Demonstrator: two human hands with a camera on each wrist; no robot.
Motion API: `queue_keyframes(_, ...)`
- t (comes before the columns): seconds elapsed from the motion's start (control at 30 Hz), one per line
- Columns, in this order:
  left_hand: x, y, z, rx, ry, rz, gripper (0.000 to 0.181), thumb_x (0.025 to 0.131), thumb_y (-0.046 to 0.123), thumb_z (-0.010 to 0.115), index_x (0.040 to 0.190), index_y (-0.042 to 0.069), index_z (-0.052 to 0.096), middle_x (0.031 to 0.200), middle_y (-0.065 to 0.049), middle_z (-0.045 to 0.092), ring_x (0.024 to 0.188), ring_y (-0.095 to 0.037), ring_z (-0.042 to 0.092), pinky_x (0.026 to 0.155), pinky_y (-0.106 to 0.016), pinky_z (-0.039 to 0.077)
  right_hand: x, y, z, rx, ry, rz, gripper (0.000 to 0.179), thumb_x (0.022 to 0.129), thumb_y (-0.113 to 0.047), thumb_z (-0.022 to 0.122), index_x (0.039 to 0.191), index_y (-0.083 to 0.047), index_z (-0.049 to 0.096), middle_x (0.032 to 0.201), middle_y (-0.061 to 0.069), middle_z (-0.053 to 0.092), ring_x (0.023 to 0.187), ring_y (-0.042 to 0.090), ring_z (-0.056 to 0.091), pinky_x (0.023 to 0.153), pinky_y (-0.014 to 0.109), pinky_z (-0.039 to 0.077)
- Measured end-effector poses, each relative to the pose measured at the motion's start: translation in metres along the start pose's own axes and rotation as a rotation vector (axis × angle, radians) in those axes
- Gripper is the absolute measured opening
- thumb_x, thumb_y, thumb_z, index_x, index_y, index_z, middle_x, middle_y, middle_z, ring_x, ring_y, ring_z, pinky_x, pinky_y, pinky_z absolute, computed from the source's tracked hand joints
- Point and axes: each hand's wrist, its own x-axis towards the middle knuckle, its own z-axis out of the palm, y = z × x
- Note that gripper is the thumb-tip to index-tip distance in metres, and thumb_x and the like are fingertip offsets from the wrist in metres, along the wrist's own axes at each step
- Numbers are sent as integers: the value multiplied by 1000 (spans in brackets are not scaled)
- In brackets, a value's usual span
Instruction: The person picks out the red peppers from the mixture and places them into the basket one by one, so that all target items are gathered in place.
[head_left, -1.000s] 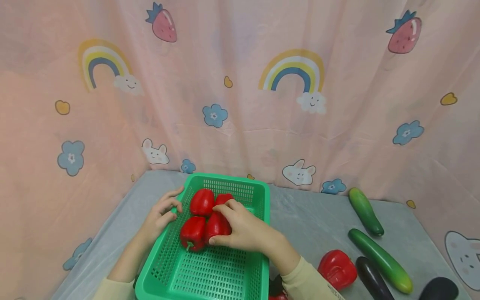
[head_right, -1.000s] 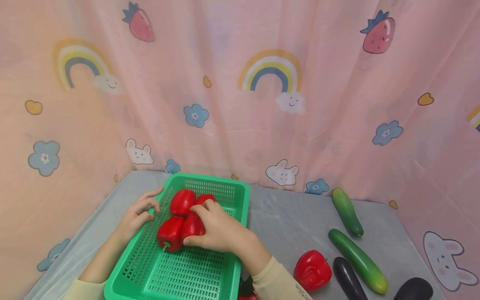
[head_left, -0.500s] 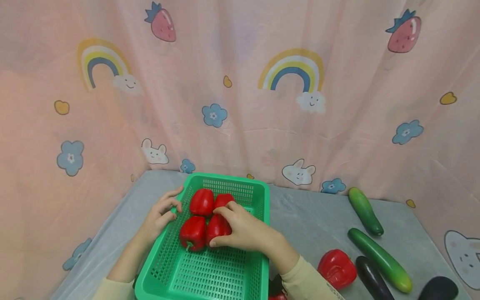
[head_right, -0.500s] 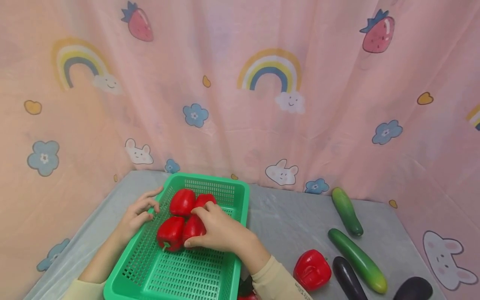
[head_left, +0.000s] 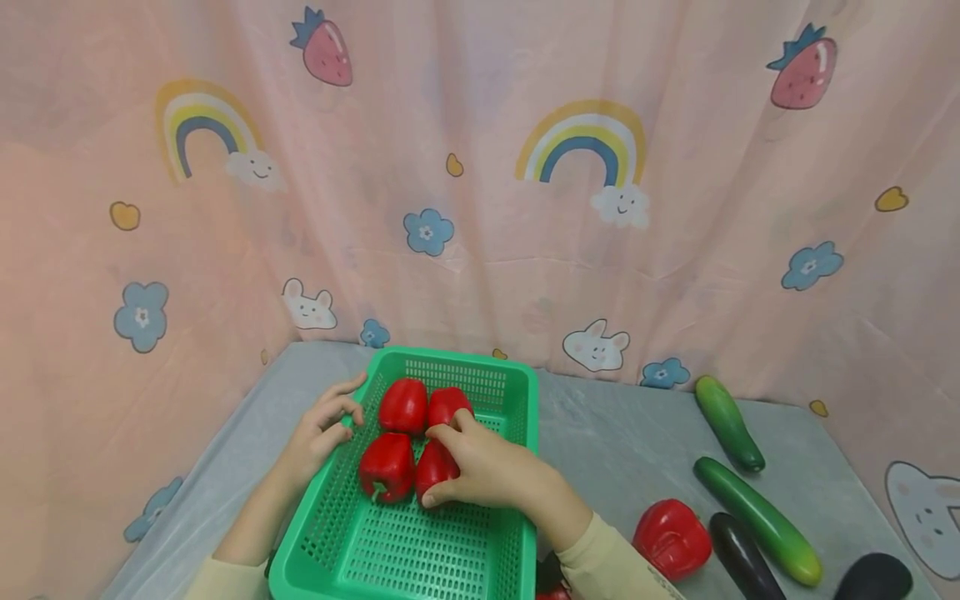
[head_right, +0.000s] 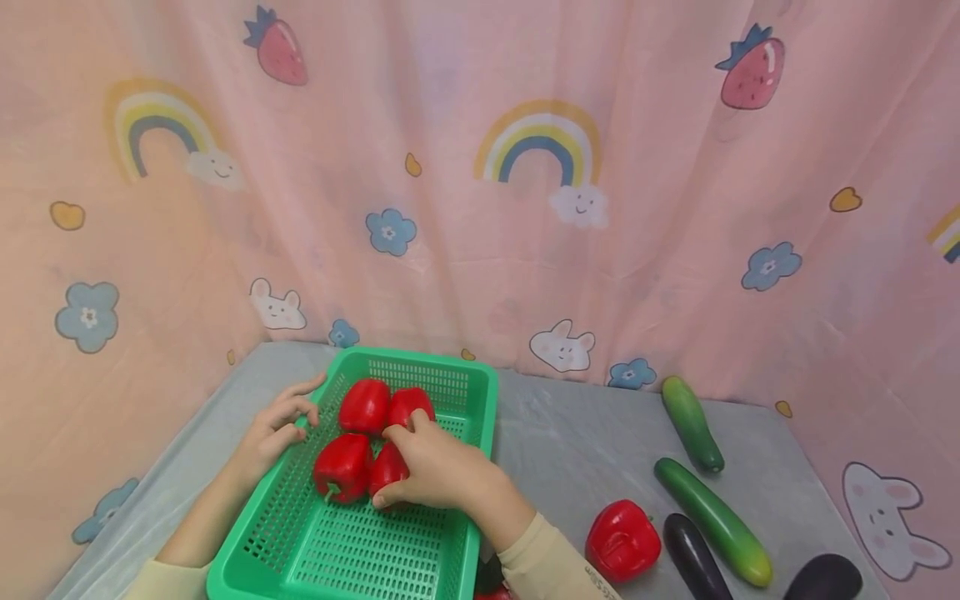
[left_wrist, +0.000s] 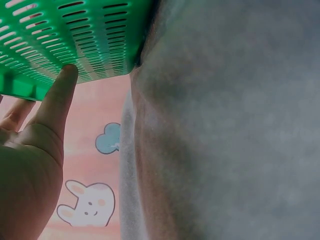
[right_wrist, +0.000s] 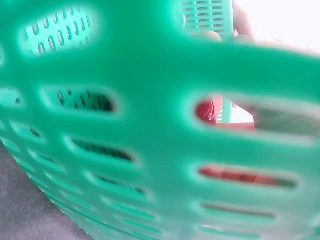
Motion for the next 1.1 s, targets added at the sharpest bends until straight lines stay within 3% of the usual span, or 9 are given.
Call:
queue_keyframes(0.67, -2, -2, -1, -14, -8, -15, 28, 85, -14, 46, 94, 5, 64, 160, -32, 46, 131, -18, 57, 73, -29, 52, 0, 2, 2, -28, 31, -7, 76, 88, -61, 85, 144, -14, 65, 129, 4, 55, 112, 17, 59, 85, 31, 58)
queue_keyframes(1.1, 0, -1, 0, -13, -7, -4, 28, 84, -14, 44, 94, 4, 63, 159, -33, 46, 126, -18, 58, 72, -29, 51, -2, 3, 1, -79, 89, -71, 76, 89, -61, 84, 145, -12, 66, 125, 3, 57, 113, 17, 57, 88, 30, 58)
